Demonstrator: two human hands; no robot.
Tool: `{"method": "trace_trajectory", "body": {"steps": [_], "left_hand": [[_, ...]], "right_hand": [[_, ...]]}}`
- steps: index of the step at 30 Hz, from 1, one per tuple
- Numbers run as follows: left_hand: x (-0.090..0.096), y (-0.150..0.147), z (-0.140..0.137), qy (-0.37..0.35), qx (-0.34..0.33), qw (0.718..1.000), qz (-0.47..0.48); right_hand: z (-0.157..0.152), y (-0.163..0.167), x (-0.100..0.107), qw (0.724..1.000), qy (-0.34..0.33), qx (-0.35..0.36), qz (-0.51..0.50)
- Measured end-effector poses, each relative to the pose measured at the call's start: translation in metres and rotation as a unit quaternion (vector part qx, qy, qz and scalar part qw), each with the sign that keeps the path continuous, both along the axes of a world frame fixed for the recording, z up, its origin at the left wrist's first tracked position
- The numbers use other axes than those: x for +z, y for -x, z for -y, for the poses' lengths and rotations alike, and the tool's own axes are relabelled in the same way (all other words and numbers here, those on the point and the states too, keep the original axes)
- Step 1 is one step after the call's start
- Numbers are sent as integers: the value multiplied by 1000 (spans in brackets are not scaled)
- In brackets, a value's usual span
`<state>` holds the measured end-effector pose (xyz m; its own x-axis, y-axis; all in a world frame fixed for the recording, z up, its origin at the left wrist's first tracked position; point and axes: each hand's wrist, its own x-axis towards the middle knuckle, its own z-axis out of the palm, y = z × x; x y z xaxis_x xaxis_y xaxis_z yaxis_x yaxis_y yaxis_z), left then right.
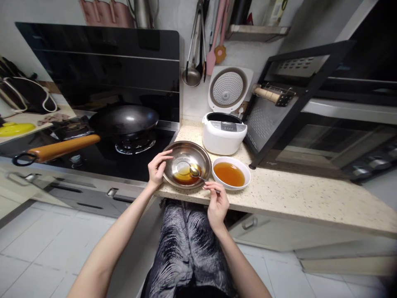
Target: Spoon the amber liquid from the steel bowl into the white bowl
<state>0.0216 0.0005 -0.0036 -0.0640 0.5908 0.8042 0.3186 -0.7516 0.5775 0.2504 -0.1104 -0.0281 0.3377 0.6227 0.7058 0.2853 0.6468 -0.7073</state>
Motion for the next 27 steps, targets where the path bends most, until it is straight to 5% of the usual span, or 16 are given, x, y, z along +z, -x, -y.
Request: {"method": "trace_trajectory", "body": {"steps": [18, 27], "left_hand": [[-1, 1, -3, -4, -31, 999, 17], [-3, 2, -4, -7, -35, 999, 16]], "right_hand": [[-1, -22, 35, 998, -28, -24, -41], [-1, -51, 38, 994, -41, -96, -38]]}}
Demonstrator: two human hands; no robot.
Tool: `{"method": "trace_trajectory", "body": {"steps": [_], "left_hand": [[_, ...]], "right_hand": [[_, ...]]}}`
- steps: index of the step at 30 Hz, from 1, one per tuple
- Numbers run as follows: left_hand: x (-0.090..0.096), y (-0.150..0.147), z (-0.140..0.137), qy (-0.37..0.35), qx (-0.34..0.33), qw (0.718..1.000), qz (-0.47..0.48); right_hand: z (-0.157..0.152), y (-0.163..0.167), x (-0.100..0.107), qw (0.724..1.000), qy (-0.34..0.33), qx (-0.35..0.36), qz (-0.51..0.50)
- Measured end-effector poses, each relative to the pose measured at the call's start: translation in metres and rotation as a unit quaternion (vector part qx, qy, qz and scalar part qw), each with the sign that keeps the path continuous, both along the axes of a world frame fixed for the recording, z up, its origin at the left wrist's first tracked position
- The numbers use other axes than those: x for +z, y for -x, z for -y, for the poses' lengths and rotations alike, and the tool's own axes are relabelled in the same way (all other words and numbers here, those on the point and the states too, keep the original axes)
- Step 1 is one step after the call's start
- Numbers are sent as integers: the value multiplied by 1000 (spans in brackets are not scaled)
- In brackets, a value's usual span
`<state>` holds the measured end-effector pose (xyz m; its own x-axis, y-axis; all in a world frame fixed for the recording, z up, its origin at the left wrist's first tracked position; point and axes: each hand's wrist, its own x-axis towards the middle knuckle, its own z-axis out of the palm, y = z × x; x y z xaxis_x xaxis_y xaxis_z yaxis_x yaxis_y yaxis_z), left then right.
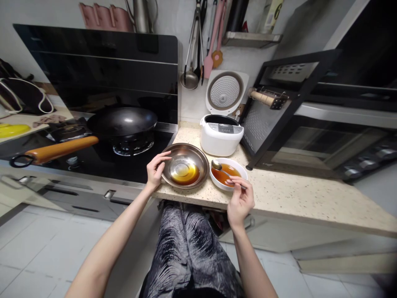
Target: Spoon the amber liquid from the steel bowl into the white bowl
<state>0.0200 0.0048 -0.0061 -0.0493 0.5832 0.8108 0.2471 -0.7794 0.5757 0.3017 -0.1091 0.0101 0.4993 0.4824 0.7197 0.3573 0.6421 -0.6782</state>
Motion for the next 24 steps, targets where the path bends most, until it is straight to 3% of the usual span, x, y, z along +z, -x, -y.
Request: {"method": "trace_trajectory", "body": {"steps": [11, 18, 24], "left_hand": [[-1, 0, 0, -2, 0, 1000, 1], [0, 0, 0, 1, 2, 1000, 1], [0, 0, 0, 1, 1, 1000, 6]], "right_hand": [[2, -28, -22, 976, -44, -38, 211], [-1, -44, -33, 918, -98, -4, 385], [-1, -53, -36, 869, -119, -37, 478]]}}
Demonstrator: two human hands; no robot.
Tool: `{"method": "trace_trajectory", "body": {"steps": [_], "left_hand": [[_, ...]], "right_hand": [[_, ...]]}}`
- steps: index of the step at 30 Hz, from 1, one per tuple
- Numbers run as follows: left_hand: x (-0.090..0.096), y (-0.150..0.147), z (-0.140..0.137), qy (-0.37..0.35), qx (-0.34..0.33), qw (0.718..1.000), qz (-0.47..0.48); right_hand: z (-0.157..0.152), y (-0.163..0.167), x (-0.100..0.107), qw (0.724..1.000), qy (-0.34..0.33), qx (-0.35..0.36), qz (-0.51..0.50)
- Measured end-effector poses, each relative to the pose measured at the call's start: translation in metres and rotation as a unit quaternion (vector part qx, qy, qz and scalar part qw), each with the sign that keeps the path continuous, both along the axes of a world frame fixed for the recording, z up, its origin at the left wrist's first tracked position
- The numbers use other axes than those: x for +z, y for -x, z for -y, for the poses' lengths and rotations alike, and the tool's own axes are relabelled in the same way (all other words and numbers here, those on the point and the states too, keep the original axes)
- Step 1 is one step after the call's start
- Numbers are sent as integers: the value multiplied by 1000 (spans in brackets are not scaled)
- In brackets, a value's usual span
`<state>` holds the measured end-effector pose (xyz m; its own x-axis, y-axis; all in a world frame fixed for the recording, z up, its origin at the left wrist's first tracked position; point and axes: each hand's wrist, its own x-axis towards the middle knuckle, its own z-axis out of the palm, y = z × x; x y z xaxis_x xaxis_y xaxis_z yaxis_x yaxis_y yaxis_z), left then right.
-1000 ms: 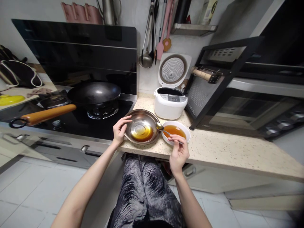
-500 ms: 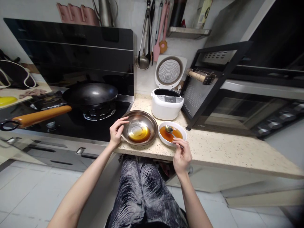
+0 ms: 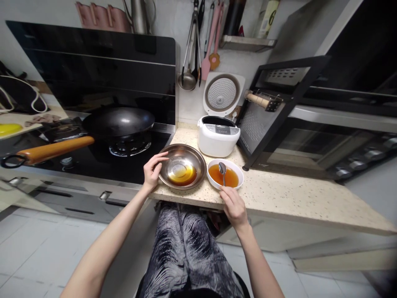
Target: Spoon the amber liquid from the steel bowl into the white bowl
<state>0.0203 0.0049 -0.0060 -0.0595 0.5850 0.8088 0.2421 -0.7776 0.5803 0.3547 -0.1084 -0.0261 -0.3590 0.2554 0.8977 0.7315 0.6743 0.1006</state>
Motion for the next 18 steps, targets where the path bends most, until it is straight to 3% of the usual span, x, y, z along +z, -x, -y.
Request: {"method": "trace_trajectory", "body": {"steps": [5, 11, 14, 18], "left_hand": [[0, 0, 0, 0, 4, 1000, -5], [-1, 0, -1, -2, 5, 1000, -5], [-1, -1, 0, 1, 10, 1000, -10], [0, -1, 0, -3, 8, 1000, -10]], "right_hand": [[2, -7, 2, 999, 13, -14, 37], [2, -11, 4, 1000, 18, -10, 10], [3, -5, 7, 999, 24, 12, -43], [7, 17, 15, 977, 30, 38, -206]]}}
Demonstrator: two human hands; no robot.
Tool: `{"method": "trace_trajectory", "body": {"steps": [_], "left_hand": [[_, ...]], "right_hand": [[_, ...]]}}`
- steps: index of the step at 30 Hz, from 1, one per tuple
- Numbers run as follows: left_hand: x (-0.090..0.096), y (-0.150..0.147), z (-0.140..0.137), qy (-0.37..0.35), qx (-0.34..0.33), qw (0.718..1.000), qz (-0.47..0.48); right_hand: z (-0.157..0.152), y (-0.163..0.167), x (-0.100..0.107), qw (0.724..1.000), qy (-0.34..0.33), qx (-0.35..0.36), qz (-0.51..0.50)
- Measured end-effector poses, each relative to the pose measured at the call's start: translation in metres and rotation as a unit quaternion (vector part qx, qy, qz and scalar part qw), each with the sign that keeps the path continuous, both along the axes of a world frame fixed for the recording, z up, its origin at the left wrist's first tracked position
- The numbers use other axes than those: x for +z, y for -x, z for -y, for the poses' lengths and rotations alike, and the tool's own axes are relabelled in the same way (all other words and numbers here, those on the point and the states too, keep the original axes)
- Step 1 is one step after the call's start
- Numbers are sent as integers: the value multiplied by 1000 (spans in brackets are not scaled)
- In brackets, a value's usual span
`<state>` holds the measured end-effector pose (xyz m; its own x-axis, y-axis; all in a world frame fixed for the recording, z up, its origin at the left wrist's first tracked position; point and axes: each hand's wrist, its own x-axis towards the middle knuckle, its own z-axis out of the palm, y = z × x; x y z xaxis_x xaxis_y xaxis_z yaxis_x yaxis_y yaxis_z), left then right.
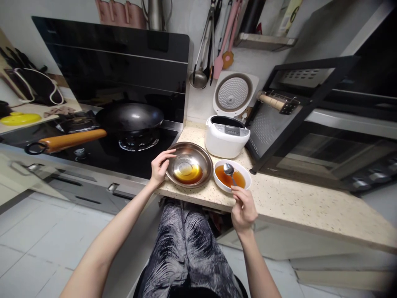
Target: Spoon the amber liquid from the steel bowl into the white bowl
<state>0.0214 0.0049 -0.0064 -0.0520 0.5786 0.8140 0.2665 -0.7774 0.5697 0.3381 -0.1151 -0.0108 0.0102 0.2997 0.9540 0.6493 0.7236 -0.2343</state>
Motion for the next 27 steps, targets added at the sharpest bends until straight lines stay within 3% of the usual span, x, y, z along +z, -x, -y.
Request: {"method": "trace_trajectory", "body": {"steps": [5, 12, 27], "left_hand": [[1, 0, 1, 11, 7, 1000, -4], [1, 0, 2, 4, -7, 1000, 4], [1, 0, 1, 15, 12, 1000, -7]], "right_hand": [[1, 41, 6, 982, 53, 48, -176], [-3, 77, -5, 964, 173, 112, -167], [-6, 87, -12, 953, 200, 124, -193]]}}
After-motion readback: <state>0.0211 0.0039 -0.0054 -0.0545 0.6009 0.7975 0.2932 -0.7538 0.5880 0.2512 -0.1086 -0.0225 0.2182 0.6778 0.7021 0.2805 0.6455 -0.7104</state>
